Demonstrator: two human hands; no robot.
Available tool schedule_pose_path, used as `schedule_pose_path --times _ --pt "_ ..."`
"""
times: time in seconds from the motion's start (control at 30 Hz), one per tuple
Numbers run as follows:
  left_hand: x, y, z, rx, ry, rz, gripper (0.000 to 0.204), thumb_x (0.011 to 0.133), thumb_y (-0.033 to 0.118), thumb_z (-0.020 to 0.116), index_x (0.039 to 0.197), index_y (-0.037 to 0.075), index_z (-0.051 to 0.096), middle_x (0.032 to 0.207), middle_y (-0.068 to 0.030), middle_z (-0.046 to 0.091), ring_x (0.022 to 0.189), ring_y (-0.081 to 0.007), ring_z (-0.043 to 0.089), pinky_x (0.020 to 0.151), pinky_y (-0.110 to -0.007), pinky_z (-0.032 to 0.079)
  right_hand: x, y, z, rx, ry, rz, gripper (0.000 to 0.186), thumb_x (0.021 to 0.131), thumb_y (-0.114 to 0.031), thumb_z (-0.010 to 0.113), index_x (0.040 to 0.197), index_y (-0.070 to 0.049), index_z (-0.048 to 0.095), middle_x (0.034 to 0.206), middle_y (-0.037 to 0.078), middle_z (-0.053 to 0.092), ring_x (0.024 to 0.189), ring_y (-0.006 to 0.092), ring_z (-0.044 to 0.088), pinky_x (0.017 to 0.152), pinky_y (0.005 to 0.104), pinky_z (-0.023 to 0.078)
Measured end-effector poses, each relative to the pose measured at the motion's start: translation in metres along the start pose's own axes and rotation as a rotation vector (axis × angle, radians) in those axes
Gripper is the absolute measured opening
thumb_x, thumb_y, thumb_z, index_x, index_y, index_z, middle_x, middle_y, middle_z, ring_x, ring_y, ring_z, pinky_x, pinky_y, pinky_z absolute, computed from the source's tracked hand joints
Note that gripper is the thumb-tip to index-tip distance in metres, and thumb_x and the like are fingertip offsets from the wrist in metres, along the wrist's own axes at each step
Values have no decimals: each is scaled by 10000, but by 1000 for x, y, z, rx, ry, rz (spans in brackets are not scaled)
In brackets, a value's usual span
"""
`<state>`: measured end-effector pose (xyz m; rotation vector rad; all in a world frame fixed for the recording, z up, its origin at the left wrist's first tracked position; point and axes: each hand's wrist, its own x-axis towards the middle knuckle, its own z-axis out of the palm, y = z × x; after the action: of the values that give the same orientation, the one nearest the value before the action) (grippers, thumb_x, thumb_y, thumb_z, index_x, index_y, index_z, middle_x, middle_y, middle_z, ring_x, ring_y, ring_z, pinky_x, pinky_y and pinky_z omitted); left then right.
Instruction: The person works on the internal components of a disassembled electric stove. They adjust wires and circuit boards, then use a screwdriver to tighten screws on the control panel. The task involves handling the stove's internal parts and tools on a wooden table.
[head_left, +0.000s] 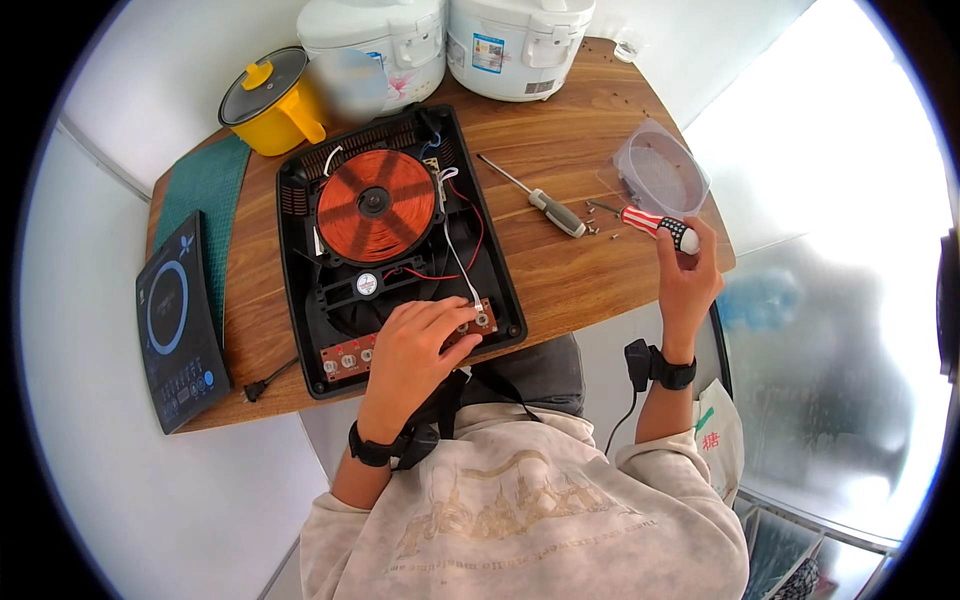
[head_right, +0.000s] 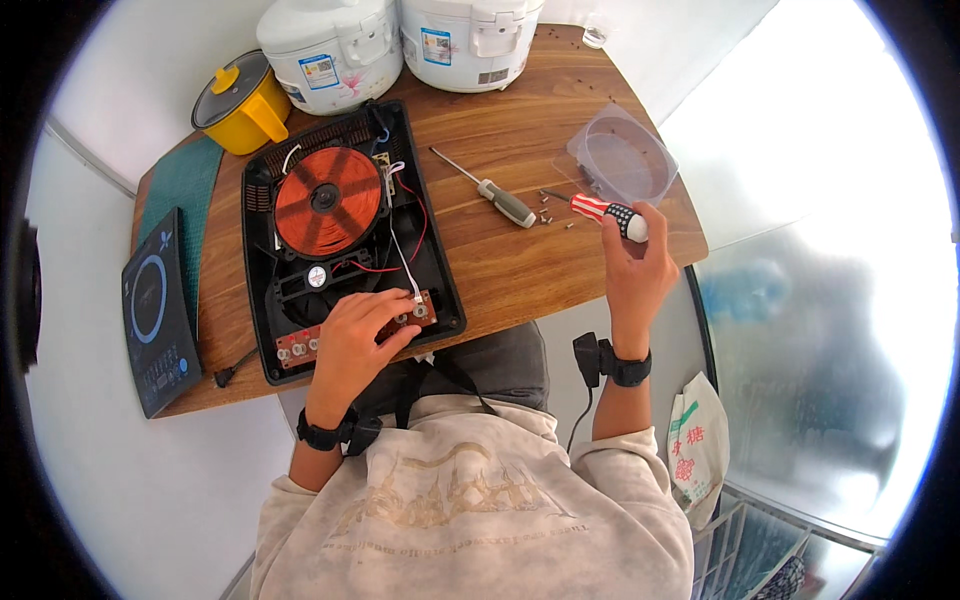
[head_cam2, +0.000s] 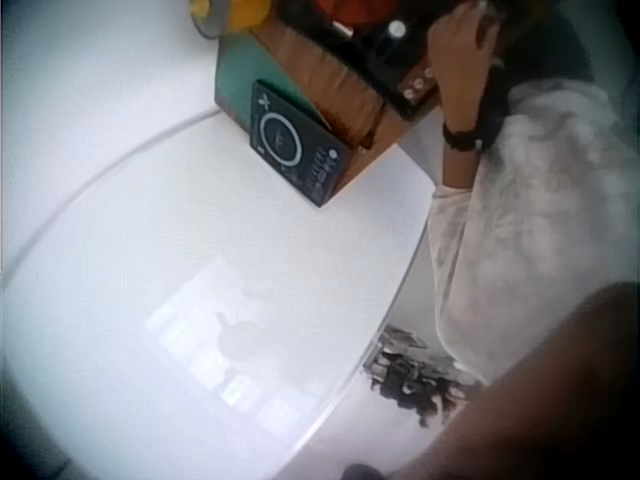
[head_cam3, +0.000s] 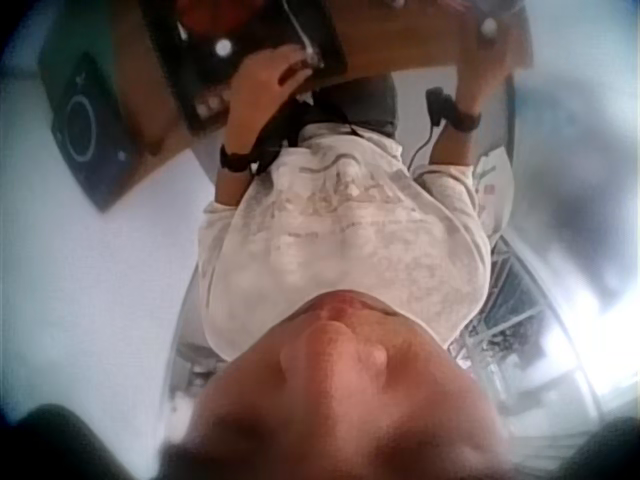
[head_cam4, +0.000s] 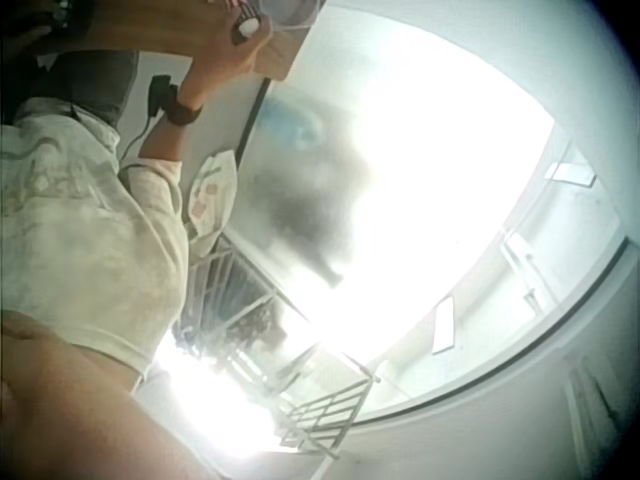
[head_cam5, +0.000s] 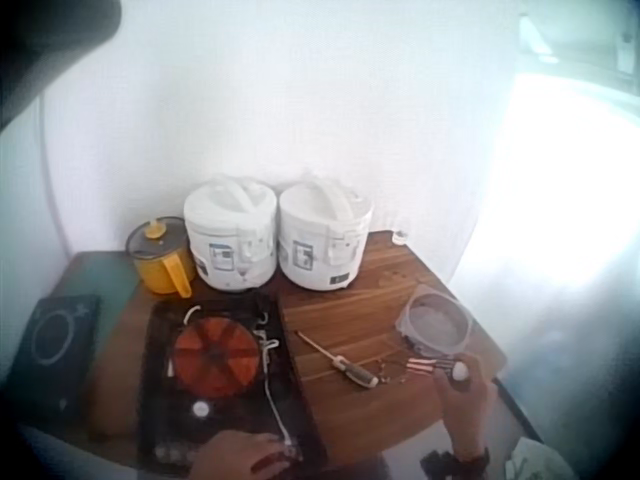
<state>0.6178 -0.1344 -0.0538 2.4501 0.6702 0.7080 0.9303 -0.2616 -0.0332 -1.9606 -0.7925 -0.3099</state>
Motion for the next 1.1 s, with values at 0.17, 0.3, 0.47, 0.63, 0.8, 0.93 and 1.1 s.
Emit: schedule_pose_path --times 0.17,0.3,0.47,0.63,0.8,0.93,1.1 --pt "-8 -1 -5 18 8 0 327 832 206 843 1121 90 743 1207 -66 749 1078 -273 694 975 -412 523 -5 1 1 119 41 15 328 915 -141 812 1201 -56 675 914 64 748 800 102 724 743 251 564" --pt "-14 1 -9 39 15 31 362 841 202 840 1170 92 737 1253 -81 732 1160 -283 676 1024 -427 511 -13 -2 -9 386 21 39 309 944 -107 776 1212 -16 654 1005 51 705 854 102 694 751 241 576" --pt "-28 1 -24 0 124 44 428 849 182 839 1243 78 707 1277 -95 719 1191 -309 663 1096 -451 483 -39 -48 -28 630 -83 94 285 967 -67 719 1217 20 613 1074 74 639 949 123 659 769 290 631" --pt "-52 8 -50 -205 250 -108 460 872 125 826 1301 52 677 1280 -111 716 1135 -268 694 1044 -409 522 -80 -92 -34 810 -293 168 329 934 -80 739 1212 22 595 1083 75 639 941 105 631 781 279 609" --pt "-76 -2 -73 -433 225 -208 364 895 26 779 1253 43 719 1163 -96 762 960 -170 748 804 -289 602 -112 -128 -23 828 -453 95 374 917 -107 767 1228 12 597 1095 55 649 947 81 607 804 224 498" --pt "-107 -25 -90 -482 238 -281 307 917 -31 727 1213 50 752 1128 -106 776 940 -197 766 801 -290 604 -131 -152 -7 842 -514 96 389 919 -117 775 1240 10 595 1097 61 661 959 92 617 817 232 510" --pt "-127 -43 -122 -326 265 -153 386 936 -99 658 1280 59 730 1179 -134 764 983 -234 766 843 -304 600 -153 -160 9 812 -481 121 363 934 -104 756 1233 7 584 1097 83 669 963 111 641 804 228 520"
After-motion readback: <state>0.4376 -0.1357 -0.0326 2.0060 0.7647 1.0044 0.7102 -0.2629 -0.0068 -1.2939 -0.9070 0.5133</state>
